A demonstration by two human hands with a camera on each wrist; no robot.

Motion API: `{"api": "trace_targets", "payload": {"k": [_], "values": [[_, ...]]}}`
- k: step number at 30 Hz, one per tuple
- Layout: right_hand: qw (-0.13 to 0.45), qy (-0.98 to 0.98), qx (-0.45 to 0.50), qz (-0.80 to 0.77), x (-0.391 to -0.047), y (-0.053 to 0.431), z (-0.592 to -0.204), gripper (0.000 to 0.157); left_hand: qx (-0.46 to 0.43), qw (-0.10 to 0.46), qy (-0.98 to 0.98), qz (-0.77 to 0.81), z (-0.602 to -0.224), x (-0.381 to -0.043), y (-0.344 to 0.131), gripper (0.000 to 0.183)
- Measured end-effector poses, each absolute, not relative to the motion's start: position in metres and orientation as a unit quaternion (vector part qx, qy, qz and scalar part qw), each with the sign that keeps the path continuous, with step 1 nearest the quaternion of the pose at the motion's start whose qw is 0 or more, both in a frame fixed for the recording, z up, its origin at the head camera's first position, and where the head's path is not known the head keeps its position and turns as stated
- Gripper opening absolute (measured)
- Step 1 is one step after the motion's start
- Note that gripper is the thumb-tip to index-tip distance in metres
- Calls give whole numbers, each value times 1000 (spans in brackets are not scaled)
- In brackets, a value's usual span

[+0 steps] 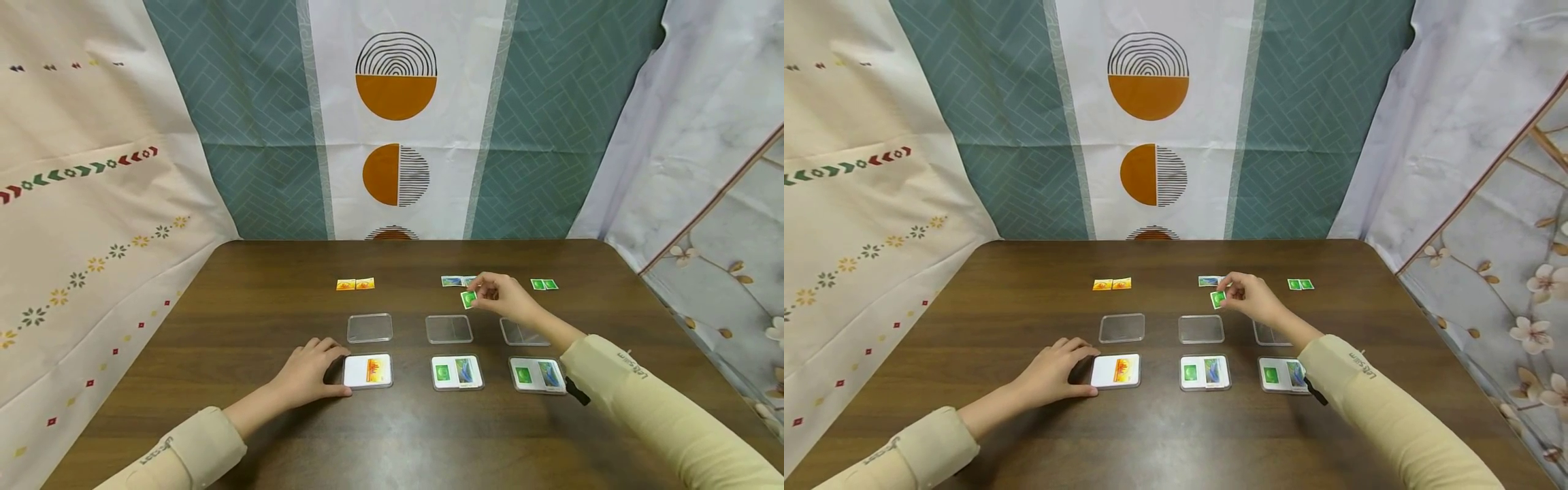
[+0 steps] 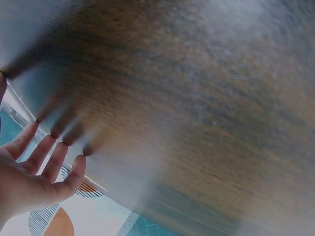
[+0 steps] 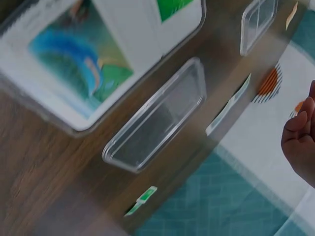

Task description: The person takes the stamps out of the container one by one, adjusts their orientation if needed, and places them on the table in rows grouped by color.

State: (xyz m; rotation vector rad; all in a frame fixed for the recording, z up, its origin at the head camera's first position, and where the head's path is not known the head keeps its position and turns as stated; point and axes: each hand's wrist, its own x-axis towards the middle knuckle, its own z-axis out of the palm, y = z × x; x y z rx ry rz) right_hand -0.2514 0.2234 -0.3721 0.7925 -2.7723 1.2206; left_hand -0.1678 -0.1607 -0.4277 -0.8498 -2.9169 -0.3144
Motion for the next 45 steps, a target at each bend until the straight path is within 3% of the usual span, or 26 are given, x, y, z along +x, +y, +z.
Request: {"api": "trace_targets", "payload": {"k": [25,45], "values": [[64,-931,164,319,-286,299,-370,21,-260,28,-959,-112,-425,-164,-155,62],[29,-957,132,258,-313,321,-382,17,-265,35,-958,-108,-427,-166,-157,64]]}}
